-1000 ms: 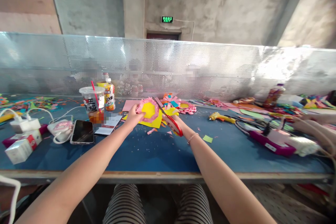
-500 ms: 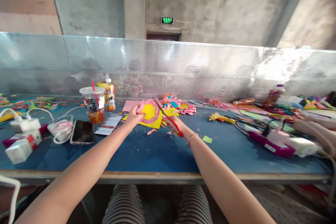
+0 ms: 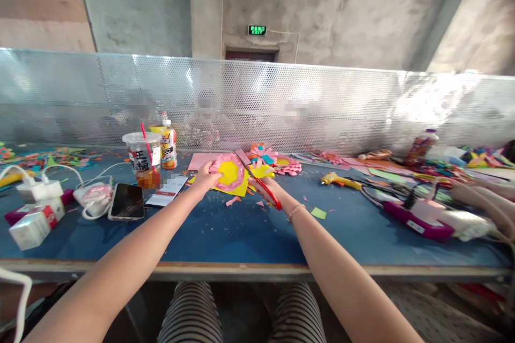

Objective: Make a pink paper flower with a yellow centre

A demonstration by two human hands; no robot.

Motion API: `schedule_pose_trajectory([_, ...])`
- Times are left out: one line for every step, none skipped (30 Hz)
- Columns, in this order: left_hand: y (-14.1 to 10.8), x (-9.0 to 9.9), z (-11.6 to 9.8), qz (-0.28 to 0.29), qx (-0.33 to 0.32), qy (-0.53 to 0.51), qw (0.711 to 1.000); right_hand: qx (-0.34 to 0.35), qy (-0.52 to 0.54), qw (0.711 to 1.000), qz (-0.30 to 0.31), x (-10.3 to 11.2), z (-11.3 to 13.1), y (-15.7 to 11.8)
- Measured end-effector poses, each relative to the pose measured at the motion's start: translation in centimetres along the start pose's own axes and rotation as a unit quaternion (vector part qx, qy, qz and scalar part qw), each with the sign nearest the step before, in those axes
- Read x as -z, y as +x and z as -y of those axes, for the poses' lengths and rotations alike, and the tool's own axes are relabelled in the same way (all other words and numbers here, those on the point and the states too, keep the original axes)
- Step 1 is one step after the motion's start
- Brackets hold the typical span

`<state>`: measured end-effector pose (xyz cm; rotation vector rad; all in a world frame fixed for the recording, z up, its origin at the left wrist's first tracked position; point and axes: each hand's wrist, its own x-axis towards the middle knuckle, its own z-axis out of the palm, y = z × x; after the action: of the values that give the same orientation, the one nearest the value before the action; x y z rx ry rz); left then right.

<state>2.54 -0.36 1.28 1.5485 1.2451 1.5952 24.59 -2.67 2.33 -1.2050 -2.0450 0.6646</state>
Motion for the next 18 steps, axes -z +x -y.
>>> schedule_pose_trajectory([0.0, 0.0, -0.1, -0.003, 0.005, -0.004, 1.0, 0.002, -0.009, 1.0, -0.004, 0.0, 0.0, 0.0])
schedule_pose_trajectory([-0.1, 0.0, -0.1, -0.004, 0.011, -0.015, 1.0, 0.003, -0.016, 1.0, -0.008, 0.1, 0.1, 0.1])
schedule_pose_trajectory([-0.1, -0.1, -0.2, -0.003, 0.018, -0.031, 0.999, 0.002, -0.02, 1.0, -0.01, 0.1, 0.1, 0.1])
schedule_pose_trajectory([-0.2, -0.1, -0.3, 0.001, 0.026, -0.049, 0.998, 0.0, -0.022, 1.0, -0.01, 0.1, 0.1, 0.1])
schedule_pose_trajectory([-0.2, -0.1, -0.3, 0.005, 0.033, -0.066, 0.997, -0.002, -0.023, 1.0, -0.009, 0.2, 0.1, 0.2])
schedule_pose_trajectory([-0.2, -0.1, -0.3, 0.009, 0.037, -0.075, 0.996, -0.004, -0.023, 1.0, -0.007, 0.2, 0.1, 0.2])
schedule_pose_trajectory([-0.2, -0.1, -0.2, 0.009, 0.038, -0.072, 0.997, -0.007, -0.023, 1.0, -0.005, 0.1, 0.1, 0.2])
schedule_pose_trajectory([-0.1, -0.1, -0.2, 0.005, 0.035, -0.059, 0.998, -0.01, -0.022, 1.0, -0.003, 0.1, 0.1, 0.2])
schedule_pose_trajectory([-0.1, -0.1, 0.0, 0.001, 0.028, -0.039, 0.999, -0.014, -0.019, 1.0, -0.003, 0.1, 0.1, 0.2])
schedule_pose_trajectory([0.0, -0.1, 0.1, 0.0, 0.019, -0.021, 1.0, -0.015, -0.015, 1.0, -0.004, 0.1, 0.1, 0.2])
schedule_pose_trajectory([0.1, -0.1, 0.2, 0.0, 0.011, -0.009, 1.0, -0.014, -0.01, 1.0, -0.007, 0.1, 0.2, 0.2])
schedule_pose_trajectory([0.2, 0.0, 0.4, 0.005, 0.006, -0.004, 1.0, -0.009, -0.005, 1.0, -0.01, 0.1, 0.2, 0.2])
schedule_pose_trajectory([0.2, 0.0, 0.5, 0.01, 0.002, -0.005, 1.0, -0.004, -0.003, 1.0, -0.014, 0.1, 0.2, 0.2])
schedule_pose_trajectory([0.3, 0.0, 0.6, 0.014, -0.001, -0.007, 1.0, 0.0, -0.003, 1.0, -0.016, 0.1, 0.3, 0.1])
schedule_pose_trajectory([0.4, 0.0, 0.7, 0.015, -0.004, -0.01, 1.0, 0.001, -0.006, 1.0, -0.017, 0.1, 0.3, 0.1])
schedule_pose_trajectory([0.4, 0.0, 0.8, 0.014, -0.007, -0.011, 1.0, -0.002, -0.011, 1.0, -0.018, 0.1, 0.3, 0.1])
schedule_pose_trajectory([0.4, 0.0, 0.8, 0.012, -0.009, -0.012, 1.0, -0.01, -0.017, 1.0, -0.02, 0.1, 0.3, 0.1])
schedule_pose_trajectory([0.4, 0.0, 0.8, 0.009, -0.009, -0.013, 1.0, -0.02, -0.023, 0.999, -0.022, 0.1, 0.3, 0.2])
